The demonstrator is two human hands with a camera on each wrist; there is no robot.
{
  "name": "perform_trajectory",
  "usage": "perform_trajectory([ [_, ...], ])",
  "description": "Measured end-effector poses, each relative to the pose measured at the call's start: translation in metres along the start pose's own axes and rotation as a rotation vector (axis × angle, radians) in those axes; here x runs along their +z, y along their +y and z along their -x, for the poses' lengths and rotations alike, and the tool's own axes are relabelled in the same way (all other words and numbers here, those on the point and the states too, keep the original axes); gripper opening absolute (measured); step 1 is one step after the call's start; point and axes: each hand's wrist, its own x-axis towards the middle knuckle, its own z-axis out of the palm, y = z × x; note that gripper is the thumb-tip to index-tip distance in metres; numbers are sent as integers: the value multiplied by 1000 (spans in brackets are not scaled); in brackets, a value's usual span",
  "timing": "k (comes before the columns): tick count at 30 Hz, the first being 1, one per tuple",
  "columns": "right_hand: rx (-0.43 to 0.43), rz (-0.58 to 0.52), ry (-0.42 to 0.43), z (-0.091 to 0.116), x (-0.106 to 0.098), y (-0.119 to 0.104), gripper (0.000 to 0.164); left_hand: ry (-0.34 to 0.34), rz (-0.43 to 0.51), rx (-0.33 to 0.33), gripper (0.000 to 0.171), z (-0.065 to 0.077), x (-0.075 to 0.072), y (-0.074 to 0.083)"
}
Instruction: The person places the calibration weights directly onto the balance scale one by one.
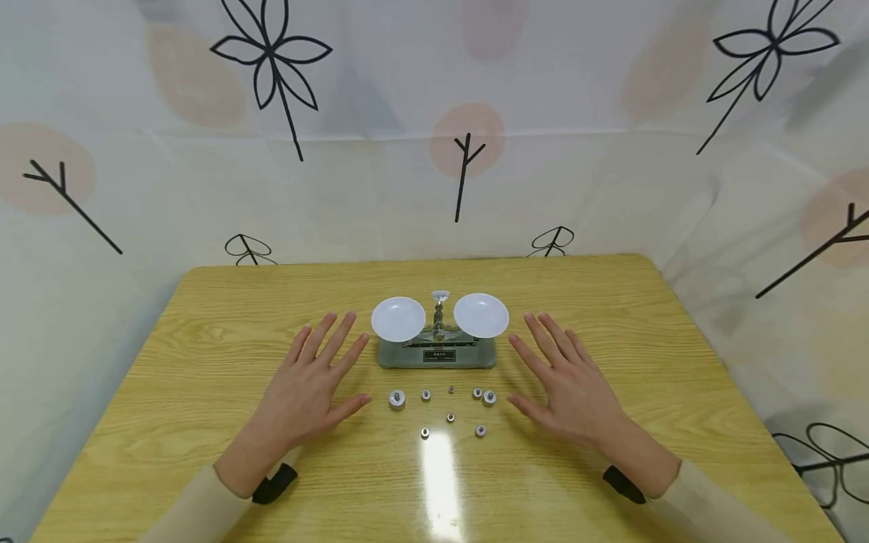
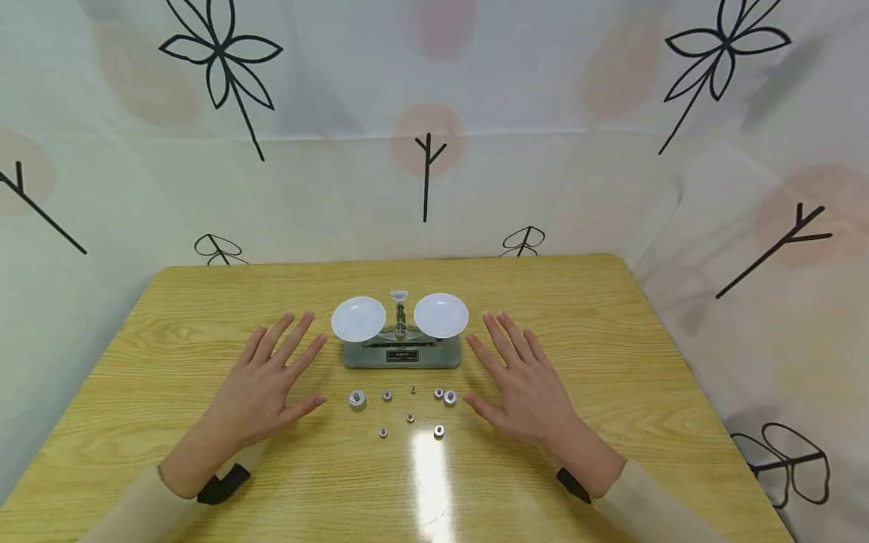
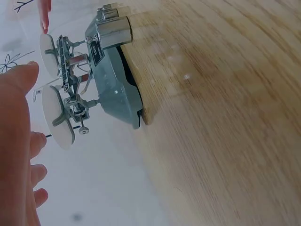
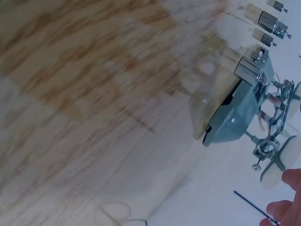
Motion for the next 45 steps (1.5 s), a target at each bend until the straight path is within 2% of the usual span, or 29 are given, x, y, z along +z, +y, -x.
perform_trajectory([
  [13,8,-52,26,0,3,-1,78,71,44,-1,76,-2,2,3],
  [19,41,-123,4,0,3,-5,74,102,78,-18,72,-2,1,3],
  [31,179,-352,-63,1,1,-18,71,166,251,-96,62,-2,9,3],
  [35,208,-458,-69,2,4,-21,67,179,317,-128,58,-3,13,2],
  [40,248,-616,-67,1,6,-24,60,172,416,-186,56,-4,17,-1],
  [45,334,-752,-68,-2,8,-25,51,131,513,-270,53,-7,22,-3],
])
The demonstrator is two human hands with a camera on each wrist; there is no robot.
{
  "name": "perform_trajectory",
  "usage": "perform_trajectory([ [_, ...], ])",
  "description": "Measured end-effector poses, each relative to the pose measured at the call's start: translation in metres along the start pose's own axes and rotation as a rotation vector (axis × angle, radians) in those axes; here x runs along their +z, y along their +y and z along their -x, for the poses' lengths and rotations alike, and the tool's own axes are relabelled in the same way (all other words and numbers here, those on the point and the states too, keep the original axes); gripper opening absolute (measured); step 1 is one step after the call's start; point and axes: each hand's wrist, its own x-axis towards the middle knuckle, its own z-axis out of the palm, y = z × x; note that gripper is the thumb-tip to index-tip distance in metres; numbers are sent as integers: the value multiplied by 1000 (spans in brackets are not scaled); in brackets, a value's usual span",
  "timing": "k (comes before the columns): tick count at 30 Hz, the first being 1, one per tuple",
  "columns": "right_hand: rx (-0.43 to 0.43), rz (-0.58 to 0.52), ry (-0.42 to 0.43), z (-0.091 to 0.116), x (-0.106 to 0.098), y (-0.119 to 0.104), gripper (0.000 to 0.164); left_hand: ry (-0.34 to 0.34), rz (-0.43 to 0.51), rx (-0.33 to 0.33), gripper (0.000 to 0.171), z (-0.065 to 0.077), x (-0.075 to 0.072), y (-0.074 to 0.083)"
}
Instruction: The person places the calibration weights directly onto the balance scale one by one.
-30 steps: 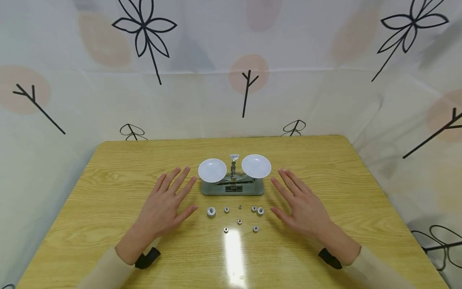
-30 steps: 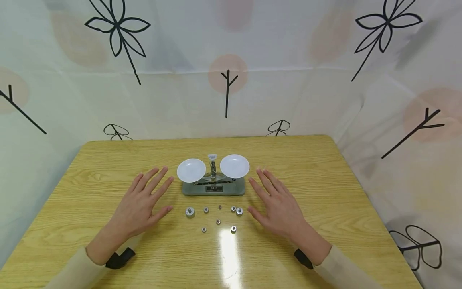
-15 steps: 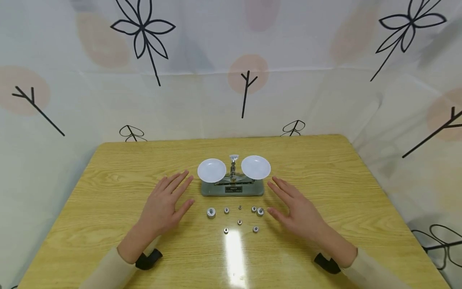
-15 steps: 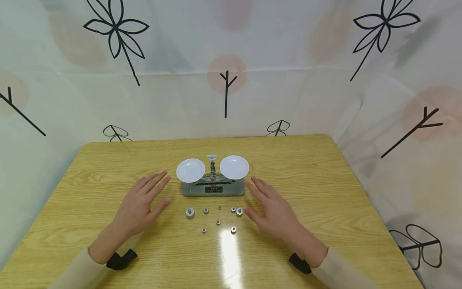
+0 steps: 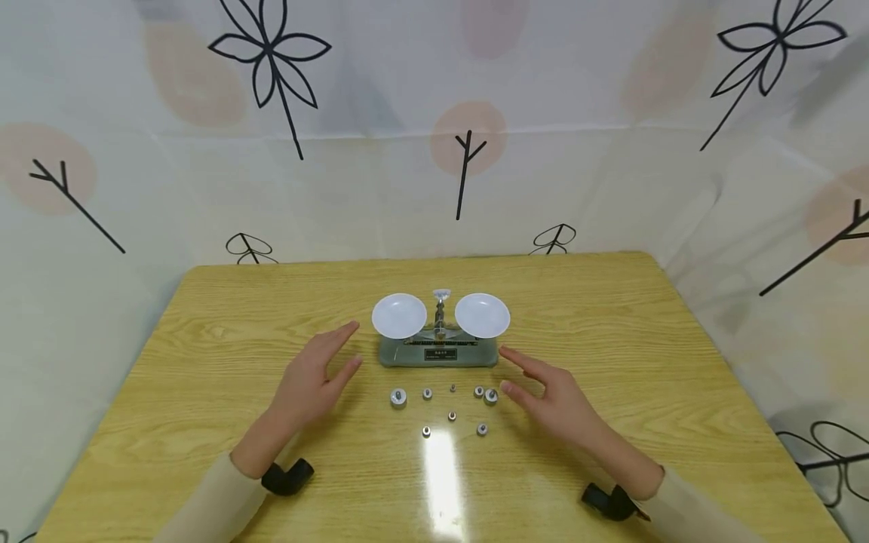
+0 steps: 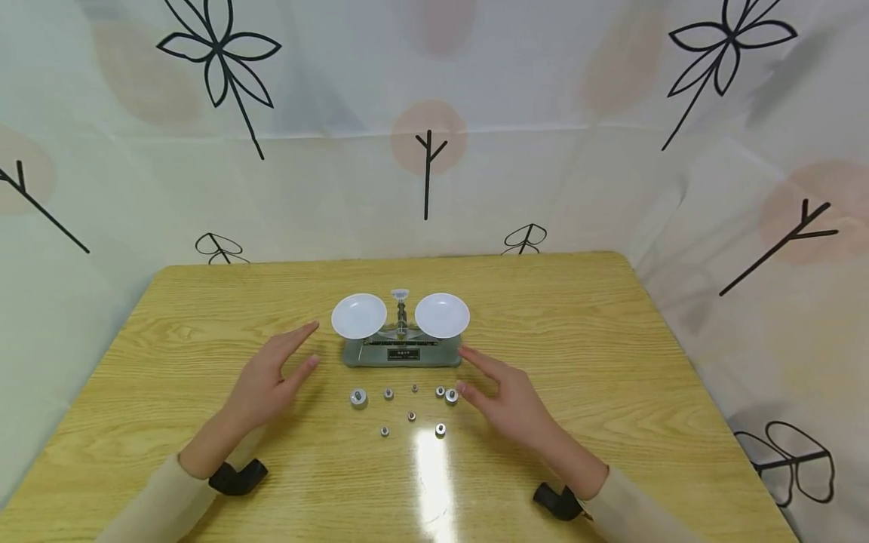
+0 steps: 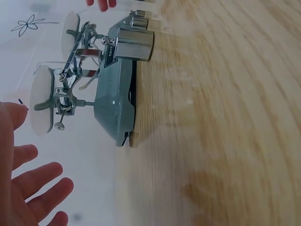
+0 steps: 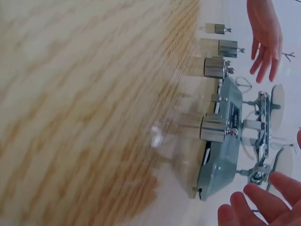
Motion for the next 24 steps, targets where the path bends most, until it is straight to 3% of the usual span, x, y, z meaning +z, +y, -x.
perform_trajectory([
  [7,125,-174,-19,-3,4,3,50,-61,245,-119,50,-8,6,-5],
  [13,228,-283,-97,-3,7,10,47,-112,481,-236,46,-19,16,-9],
  [19,280,-401,-183,-7,7,14,46,-137,556,-298,46,-27,25,-12],
  [24,307,-446,-192,-9,9,15,45,-167,581,-343,48,-33,34,-15],
])
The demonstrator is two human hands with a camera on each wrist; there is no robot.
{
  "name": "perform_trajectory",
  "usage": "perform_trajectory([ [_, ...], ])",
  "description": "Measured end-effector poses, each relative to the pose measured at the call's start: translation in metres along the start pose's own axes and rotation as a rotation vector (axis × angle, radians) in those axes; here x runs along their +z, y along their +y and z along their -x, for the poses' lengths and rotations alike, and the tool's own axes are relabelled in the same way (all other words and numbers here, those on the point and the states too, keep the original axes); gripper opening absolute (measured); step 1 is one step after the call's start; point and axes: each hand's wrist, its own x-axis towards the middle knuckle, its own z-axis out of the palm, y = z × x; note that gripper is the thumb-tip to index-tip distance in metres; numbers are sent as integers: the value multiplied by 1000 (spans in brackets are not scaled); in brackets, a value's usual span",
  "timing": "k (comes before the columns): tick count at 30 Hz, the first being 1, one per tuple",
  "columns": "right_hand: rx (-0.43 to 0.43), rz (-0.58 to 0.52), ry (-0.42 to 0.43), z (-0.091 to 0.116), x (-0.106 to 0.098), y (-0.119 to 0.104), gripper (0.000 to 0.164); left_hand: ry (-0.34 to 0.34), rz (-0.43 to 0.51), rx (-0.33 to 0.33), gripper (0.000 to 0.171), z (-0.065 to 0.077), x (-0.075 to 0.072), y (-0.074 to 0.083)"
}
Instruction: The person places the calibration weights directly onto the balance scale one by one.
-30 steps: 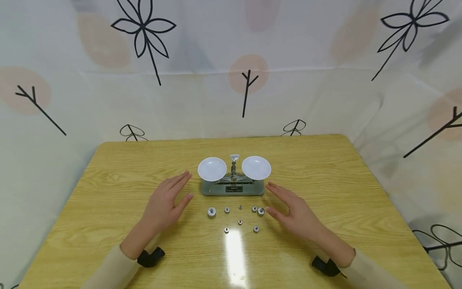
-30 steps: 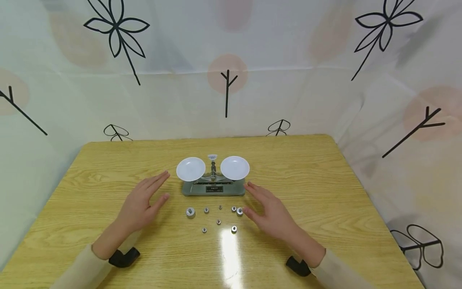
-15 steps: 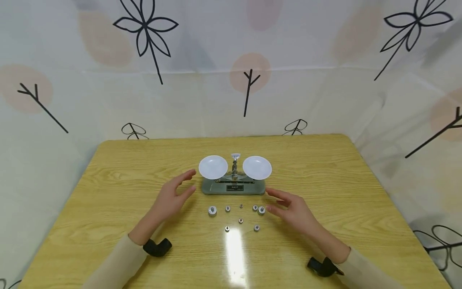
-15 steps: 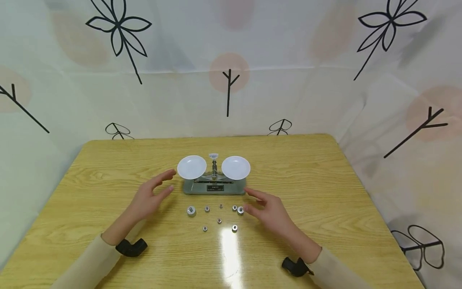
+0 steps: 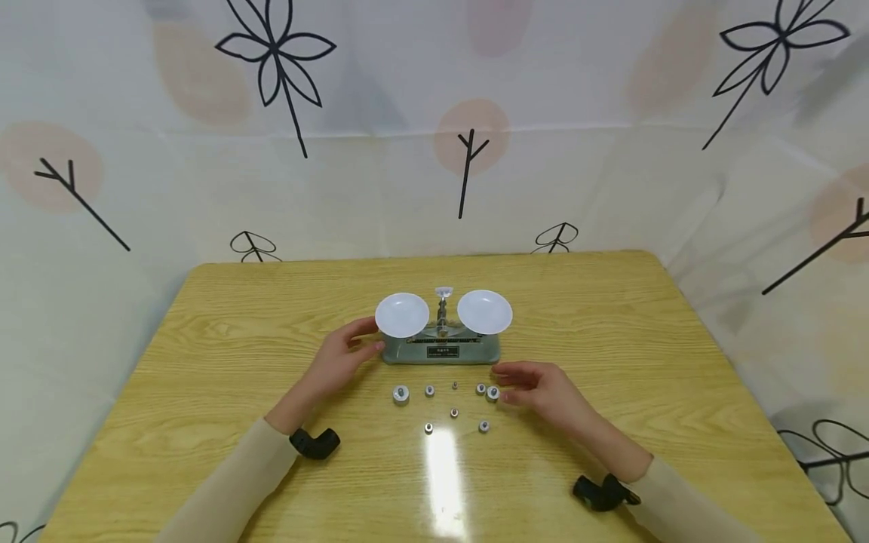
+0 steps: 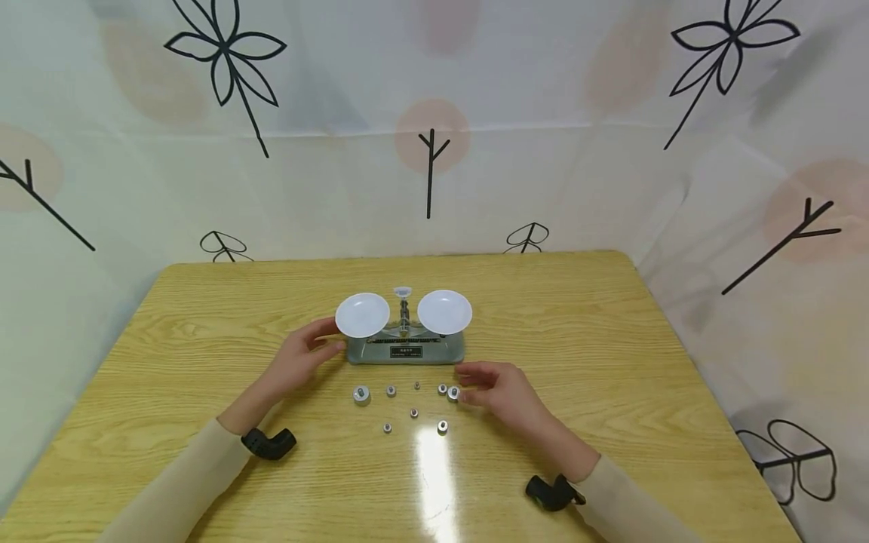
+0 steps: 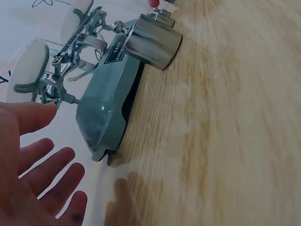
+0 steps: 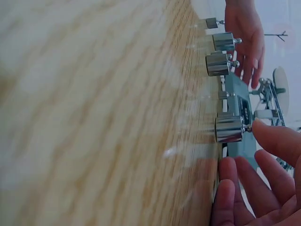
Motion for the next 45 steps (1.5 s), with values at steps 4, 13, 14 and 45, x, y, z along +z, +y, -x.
perform_trajectory([
  [4,13,0,3,-2,1,-1,43,-21,14,-7,47,-7,3,-5],
  [13,17,25,6,-5,1,-1,36,-77,20,31,47,-15,7,-9],
  [14,14,30,7,-5,2,-1,36,-85,19,39,46,-14,7,-5],
  [45,-73,283,-8,-6,7,2,22,-175,0,107,58,-29,3,-16],
])
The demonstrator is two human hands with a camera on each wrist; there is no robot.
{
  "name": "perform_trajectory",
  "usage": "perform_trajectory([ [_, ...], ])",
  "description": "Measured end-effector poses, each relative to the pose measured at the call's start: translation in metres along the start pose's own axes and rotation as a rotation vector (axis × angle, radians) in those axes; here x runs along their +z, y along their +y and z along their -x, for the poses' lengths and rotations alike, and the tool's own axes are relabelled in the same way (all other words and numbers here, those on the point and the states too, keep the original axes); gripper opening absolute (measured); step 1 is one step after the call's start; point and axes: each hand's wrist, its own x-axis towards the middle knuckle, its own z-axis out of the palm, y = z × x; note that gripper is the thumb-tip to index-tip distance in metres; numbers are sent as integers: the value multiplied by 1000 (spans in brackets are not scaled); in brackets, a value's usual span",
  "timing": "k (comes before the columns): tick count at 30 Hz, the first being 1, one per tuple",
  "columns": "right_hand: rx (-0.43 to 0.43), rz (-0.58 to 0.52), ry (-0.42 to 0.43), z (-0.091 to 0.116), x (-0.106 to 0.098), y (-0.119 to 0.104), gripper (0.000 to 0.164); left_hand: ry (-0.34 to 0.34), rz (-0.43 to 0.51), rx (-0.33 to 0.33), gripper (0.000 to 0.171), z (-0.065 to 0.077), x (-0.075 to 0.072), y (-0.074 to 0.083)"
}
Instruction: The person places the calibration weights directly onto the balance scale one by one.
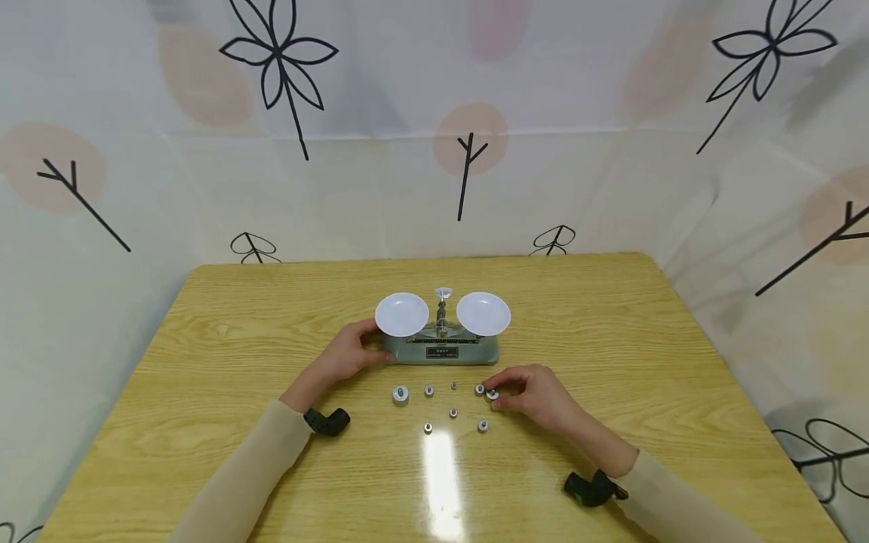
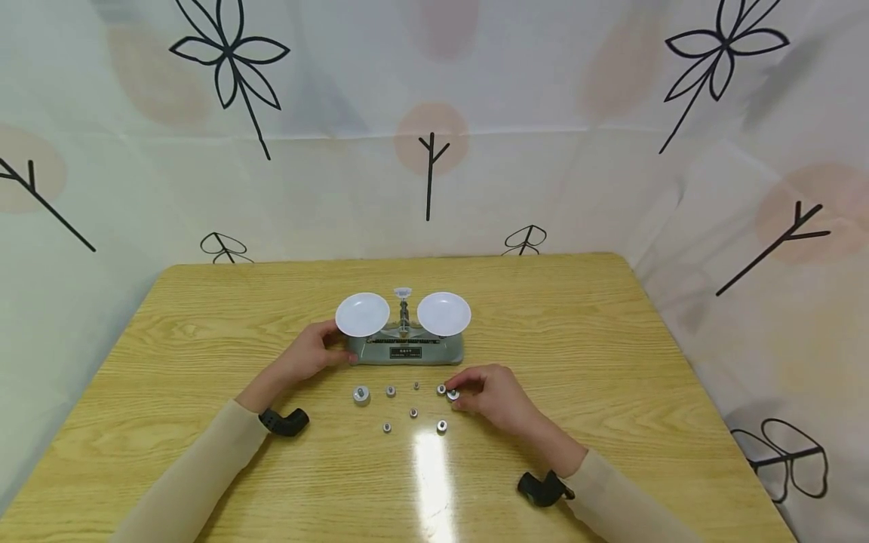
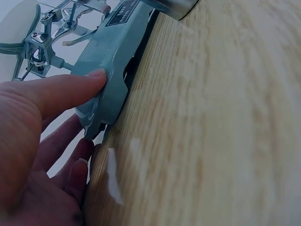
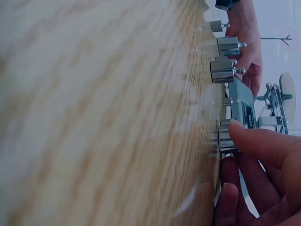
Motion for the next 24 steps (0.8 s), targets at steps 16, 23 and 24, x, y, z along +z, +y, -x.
perform_trajectory([
  [16,5,-10,4,-1,-1,2,18,-29,15,-27,66,0,-1,-5],
  [23,38,-40,18,0,-4,0,20,-43,11,-33,65,0,-2,-3],
  [24,38,-40,19,0,-4,0,20,-44,10,-34,65,0,-2,-3],
])
